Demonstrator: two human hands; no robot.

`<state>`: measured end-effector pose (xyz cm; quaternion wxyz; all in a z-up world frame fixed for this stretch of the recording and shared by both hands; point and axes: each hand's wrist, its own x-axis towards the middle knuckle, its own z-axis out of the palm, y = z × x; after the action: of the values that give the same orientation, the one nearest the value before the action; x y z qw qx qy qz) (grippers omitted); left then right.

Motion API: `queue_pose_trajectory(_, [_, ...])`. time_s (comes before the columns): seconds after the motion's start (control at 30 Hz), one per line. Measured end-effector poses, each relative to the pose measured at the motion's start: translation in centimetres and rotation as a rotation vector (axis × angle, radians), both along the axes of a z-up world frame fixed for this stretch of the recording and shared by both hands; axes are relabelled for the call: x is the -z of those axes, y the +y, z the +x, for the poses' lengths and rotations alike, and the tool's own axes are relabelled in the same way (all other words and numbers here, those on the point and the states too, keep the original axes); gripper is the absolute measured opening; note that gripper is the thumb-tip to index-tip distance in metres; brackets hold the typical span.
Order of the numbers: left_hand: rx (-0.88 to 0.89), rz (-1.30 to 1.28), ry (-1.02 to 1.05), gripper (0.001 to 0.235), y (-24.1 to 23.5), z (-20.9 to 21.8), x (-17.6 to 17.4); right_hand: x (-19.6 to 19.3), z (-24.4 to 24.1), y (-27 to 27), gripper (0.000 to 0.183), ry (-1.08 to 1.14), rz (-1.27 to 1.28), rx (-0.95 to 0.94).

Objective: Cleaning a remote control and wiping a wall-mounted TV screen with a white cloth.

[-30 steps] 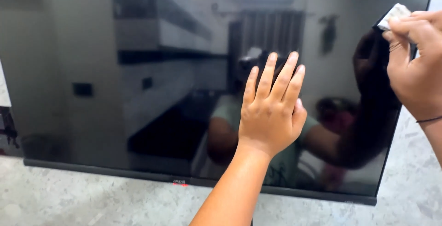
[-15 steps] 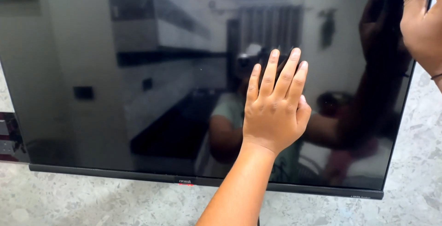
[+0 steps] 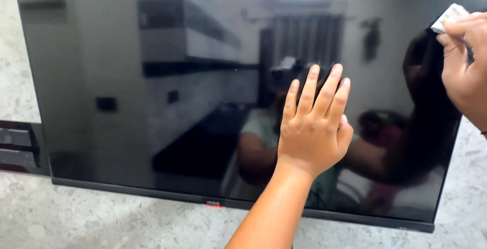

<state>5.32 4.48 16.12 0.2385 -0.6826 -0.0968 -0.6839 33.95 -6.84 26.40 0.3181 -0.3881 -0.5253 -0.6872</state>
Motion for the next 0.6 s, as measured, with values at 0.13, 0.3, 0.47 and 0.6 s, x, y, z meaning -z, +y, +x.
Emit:
queue_pose_trajectory(0.13, [-0.008, -0.005, 0.003, 0.056, -0.2, -0.2, 0.4, 0.3, 0.9, 0.2, 0.011, 0.018, -0.037, -0.005])
queue_pose_trajectory(0.3, [-0.022, -0.009, 0.005, 0.056, -0.1, 0.0, 0.4, -1.4, 2.0, 0.8, 0.013, 0.01, -0.008, 0.0])
queue_pose_trajectory(0.47, [-0.02, -0.012, 0.01, 0.056, -0.1, -0.2, 0.3, -3.0, -0.2, 0.6, 0.011, 0.017, 0.012, 0.047])
queue_pose_trajectory(0.6, [-0.013, 0.002, 0.003, 0.056, -0.1, -0.3, 0.4, -1.0, -2.2, -0.2, 0.011, 0.024, 0.023, 0.068])
